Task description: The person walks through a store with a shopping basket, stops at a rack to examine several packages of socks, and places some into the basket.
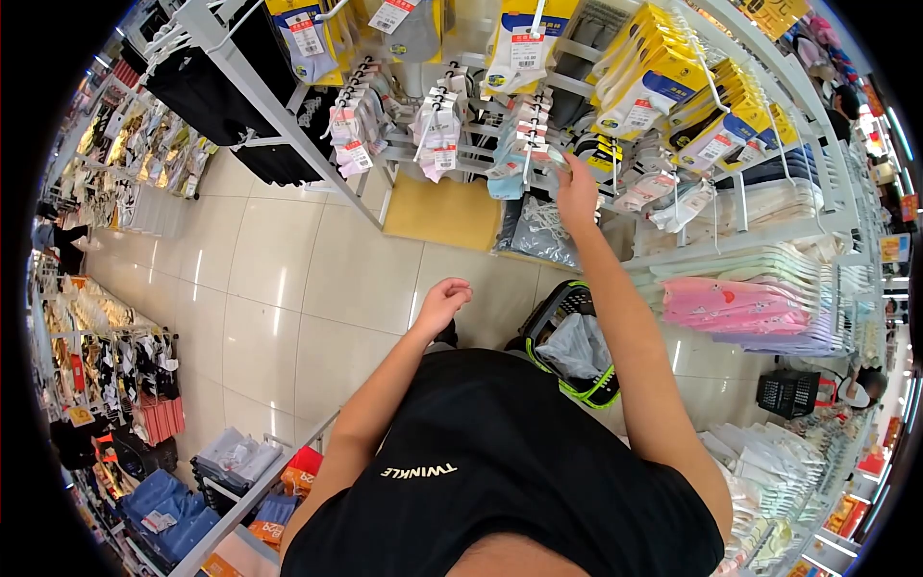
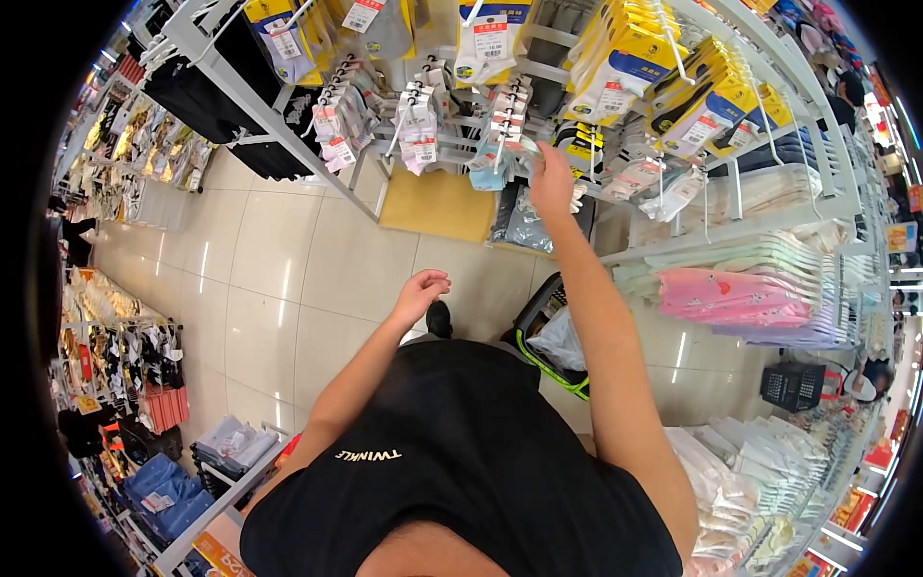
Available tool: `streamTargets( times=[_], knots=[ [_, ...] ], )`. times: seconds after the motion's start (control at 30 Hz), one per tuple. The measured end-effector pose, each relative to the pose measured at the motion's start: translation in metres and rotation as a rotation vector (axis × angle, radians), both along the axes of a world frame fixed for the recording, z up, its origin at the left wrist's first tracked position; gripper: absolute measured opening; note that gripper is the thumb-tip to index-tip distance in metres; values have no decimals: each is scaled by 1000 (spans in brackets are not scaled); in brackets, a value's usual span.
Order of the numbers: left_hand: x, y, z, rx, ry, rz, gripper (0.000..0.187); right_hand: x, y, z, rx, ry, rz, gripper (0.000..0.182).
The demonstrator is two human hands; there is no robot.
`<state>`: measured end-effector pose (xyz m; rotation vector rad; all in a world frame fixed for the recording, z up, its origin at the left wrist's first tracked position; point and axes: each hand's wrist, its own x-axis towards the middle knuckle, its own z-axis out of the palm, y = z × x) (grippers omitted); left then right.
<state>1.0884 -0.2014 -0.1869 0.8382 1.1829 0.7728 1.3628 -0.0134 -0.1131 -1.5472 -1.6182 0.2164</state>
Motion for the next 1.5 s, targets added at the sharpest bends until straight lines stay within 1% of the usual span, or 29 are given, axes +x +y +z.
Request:
streamTargets(
  times=[0.13, 0.23, 0.33, 0.4, 0.43, 0.47, 0.53, 0.57, 0.63, 0.67, 0.73, 0.77, 0.83, 0.87, 0.93, 0.97, 1.03, 1.07, 1.13, 1.2, 1.27, 1.3, 1.33, 1.4, 1.43, 1.5],
  knots=[
    [-2, 0, -2, -6, -8, -7, 28, 1, 0, 5, 40, -34, 14, 30],
    [-4, 1, -2, -13, -21, 0, 28, 2, 0, 1, -22, 8, 8, 29],
    [-3, 2, 0, -12, 2, -8, 28, 1, 3, -14, -72, 25, -17, 33],
    [-1, 2, 2, -13, 3, -15, 28, -1, 4, -21, -101, 99, 14, 36],
    [-1, 2, 3, -13, 6, -19, 29, -2, 4, -21, -157, 186, 39, 37],
    [0, 2, 5, -13, 6, -21, 29, -4, 4, -22, -157, 186, 36, 37],
    [1, 3, 7, -16, 0, -19, 29, -6, 8, -26, -243, 287, 83, 39],
    [1, 4, 8, -15, 1, -21, 29, -7, 8, -29, -242, 287, 81, 39],
    [1, 4, 9, -11, -1, -12, 29, -10, 7, -28, -271, 394, 91, 40],
    [0, 5, 10, -10, -1, -12, 29, -12, 7, -28, -270, 394, 91, 40],
    [-3, 5, 7, -9, 6, -13, 28, -13, 9, -32, -203, 243, -7, 39],
    [-5, 4, 5, -10, 5, -11, 28, -12, 10, -34, -205, 243, -5, 39],
    [-8, 3, 2, -7, -5, -10, 28, -10, 11, -30, -28, 18, -48, 39],
    [-9, 2, 1, -9, -4, -11, 28, -10, 12, -28, -29, 19, -48, 39],
    [-10, 3, 1, -18, 7, -10, 28, -8, 13, -27, -138, 41, -59, 37],
    [-10, 3, 1, -17, 6, -14, 28, -8, 14, -26, -136, 40, -64, 37],
    [-10, 5, 3, -35, 21, -7, 29, -9, 25, -37, -354, 264, 8, 34],
    [-10, 5, 5, -33, 21, -8, 29, -14, 29, -45, -352, 265, 7, 34],
    [-11, 6, 9, -16, 33, -12, 29, -26, 38, -64, -264, 711, 86, 35],
    [-14, 7, 11, -1, 56, -33, 29, -36, 42, -66, -290, 742, 65, 33],
    [-18, 7, 12, 13, 82, -55, 29, -45, 44, -61, -361, 856, 19, 30],
    [-20, 6, 12, 14, 84, -42, 29, -45, 49, -66, -422, 886, 33, 25],
    [-22, 6, 11, 14, 88, -29, 30, -46, 53, -71, -419, 893, 32, 25],
    [-27, 5, 12, 1, 99, -33, 30, -50, 59, -78, -321, 929, 73, 23],
    [-29, 4, 13, -15, 104, -35, 31, -49, 60, -80, -320, 938, 66, 23],
    [-32, 1, 13, -30, 114, -37, 31, -44, 57, -81, -367, 868, 81, 24]
  ],
)
